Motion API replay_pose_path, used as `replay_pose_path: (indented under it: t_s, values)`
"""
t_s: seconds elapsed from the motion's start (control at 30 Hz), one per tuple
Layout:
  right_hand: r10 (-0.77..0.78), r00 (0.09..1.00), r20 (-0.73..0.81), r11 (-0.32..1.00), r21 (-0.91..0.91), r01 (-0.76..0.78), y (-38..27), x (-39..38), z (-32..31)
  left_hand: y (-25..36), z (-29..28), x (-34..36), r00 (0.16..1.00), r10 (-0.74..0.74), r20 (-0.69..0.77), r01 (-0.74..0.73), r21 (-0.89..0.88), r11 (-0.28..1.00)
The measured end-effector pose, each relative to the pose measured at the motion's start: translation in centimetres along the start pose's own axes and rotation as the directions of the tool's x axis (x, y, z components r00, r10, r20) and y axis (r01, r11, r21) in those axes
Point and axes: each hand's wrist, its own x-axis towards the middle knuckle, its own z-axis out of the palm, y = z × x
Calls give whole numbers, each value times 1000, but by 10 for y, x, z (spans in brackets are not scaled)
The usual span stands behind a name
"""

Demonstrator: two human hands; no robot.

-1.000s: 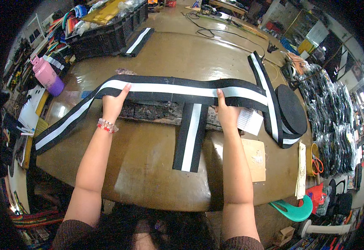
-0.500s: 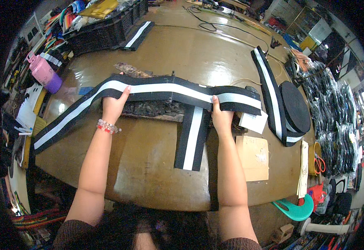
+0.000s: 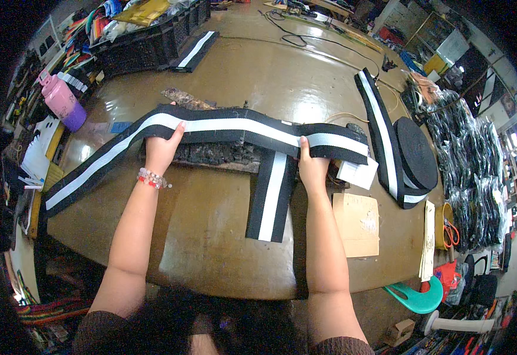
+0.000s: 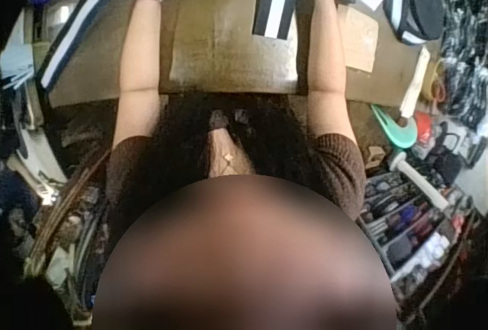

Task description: The person measures and marks a long black-and-white striped fabric strip using a yellow template and a white marker. They align the template, trace along its edge, then fold and stack the marked sections on the table.

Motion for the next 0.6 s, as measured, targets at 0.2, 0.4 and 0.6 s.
replay_pose_path:
  t_s: [0.2, 0.4, 0.6]
  values:
    - [-420, 887, -195, 907, -129, 401, 13, 8, 7, 2, 0, 0, 1000, 14, -24, -14, -1, 1000]
    - [-199, 977, -80, 978, -81, 192, 13, 7, 1, 2, 0, 0, 999, 36, -18, -35, 28, 999]
    - [-352, 918, -185, 935, -107, 337, 17, 10, 9, 4, -2, -1, 1000, -16, 2, 16, 4, 1000]
